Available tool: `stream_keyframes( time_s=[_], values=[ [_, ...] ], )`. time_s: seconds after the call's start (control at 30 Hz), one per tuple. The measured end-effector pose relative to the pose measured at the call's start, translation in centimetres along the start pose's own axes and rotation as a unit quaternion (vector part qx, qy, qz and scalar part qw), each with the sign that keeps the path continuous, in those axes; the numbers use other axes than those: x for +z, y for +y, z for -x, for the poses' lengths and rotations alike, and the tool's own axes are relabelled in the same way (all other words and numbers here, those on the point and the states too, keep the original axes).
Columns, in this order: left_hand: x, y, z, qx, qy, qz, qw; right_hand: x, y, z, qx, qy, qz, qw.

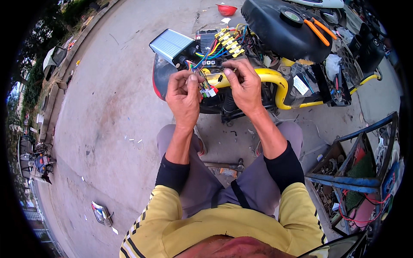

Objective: The person works on the exposed wiring of a yellow electric scooter, stripping wire ends and connecting them to a control module. They handle multiple colored wires and connectors, securing connections by hand.

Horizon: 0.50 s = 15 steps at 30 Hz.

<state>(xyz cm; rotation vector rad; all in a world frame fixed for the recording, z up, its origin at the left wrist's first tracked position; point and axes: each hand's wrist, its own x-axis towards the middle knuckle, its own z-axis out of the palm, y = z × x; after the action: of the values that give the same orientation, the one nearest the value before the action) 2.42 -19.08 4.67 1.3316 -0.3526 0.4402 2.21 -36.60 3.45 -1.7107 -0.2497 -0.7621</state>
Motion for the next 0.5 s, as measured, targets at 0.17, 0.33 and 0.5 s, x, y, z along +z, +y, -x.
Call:
stream_keyframes(
  time_s=[0.17,0.33,0.5],
  values=[
    [0.2,-0.9,0.7,-0.015,-0.042,-0.047,0.998,0.7,-0.8,0.4,-0.039,-0.020,-0.016,0.999],
    [0.0,-1.2,0.7,-0.031,-0.062,-0.088,0.994,1.2,-0.6,0.3,-0.097,-0.048,-0.007,0.994],
    [0.5,-0.9,0.7,-0.020,-0.073,-0.102,0.992,1.1,0.0,0.2,-0.110,-0.051,-0.008,0.993]
  ],
)
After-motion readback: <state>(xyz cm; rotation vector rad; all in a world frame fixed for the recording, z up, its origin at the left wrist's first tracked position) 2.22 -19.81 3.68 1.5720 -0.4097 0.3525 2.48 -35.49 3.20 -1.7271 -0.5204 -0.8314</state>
